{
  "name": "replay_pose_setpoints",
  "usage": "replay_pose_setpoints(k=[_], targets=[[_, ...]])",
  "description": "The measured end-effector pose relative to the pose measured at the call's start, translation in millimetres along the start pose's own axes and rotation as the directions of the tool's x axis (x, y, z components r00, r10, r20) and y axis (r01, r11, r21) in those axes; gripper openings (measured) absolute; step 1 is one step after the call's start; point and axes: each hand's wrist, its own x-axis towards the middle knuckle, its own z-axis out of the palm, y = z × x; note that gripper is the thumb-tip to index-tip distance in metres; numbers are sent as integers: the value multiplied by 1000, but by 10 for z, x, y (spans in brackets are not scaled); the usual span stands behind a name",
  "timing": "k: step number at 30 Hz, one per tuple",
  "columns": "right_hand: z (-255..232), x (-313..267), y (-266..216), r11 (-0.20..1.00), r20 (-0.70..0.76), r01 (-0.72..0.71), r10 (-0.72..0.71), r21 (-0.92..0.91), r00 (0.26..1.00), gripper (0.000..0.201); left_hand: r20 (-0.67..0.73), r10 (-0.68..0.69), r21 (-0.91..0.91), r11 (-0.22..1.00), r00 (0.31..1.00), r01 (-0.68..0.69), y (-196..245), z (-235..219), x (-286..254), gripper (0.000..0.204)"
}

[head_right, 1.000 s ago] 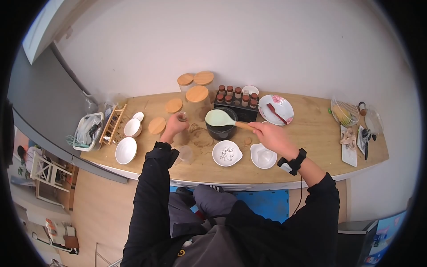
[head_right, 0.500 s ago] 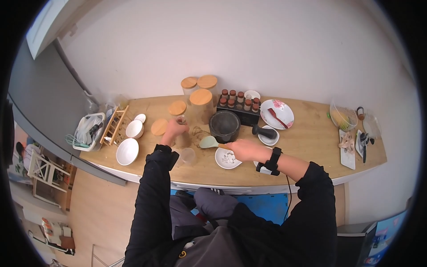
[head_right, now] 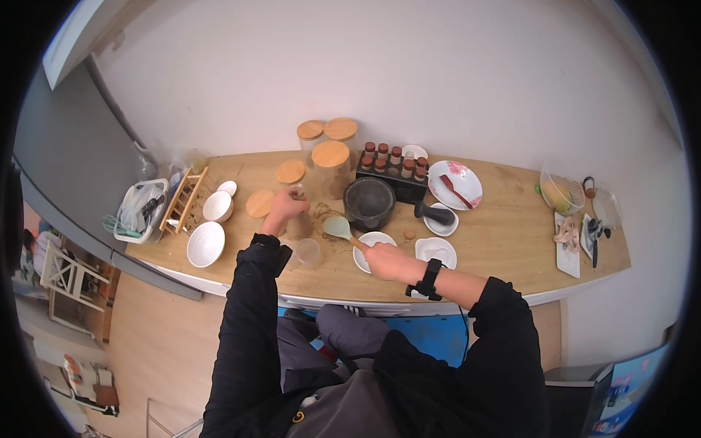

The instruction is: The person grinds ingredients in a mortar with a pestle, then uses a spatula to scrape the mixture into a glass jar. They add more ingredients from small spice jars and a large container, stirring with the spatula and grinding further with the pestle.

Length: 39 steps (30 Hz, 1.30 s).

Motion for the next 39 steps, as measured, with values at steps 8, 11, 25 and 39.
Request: replay_pose_setpoints(k=[8,11,25,39], targets=[[353,306,100,995,-147,34,-20,95,989,51,8,2,-18,1000,1000,-2,-4,10,6,45],[470,425,178,979,-183,7,31,202,983,34,11,-6,-4,1000,1000,6,4,20,18,44],[198,490,77,890,-308,-21,180,456,934,31,25,-2,13,1000,1000,1,48,52,24,43],[-522,522,-37,952,-397,51,-174,-301,901,29,36,46,-33,998,998,-45,232,-53,-155,25]])
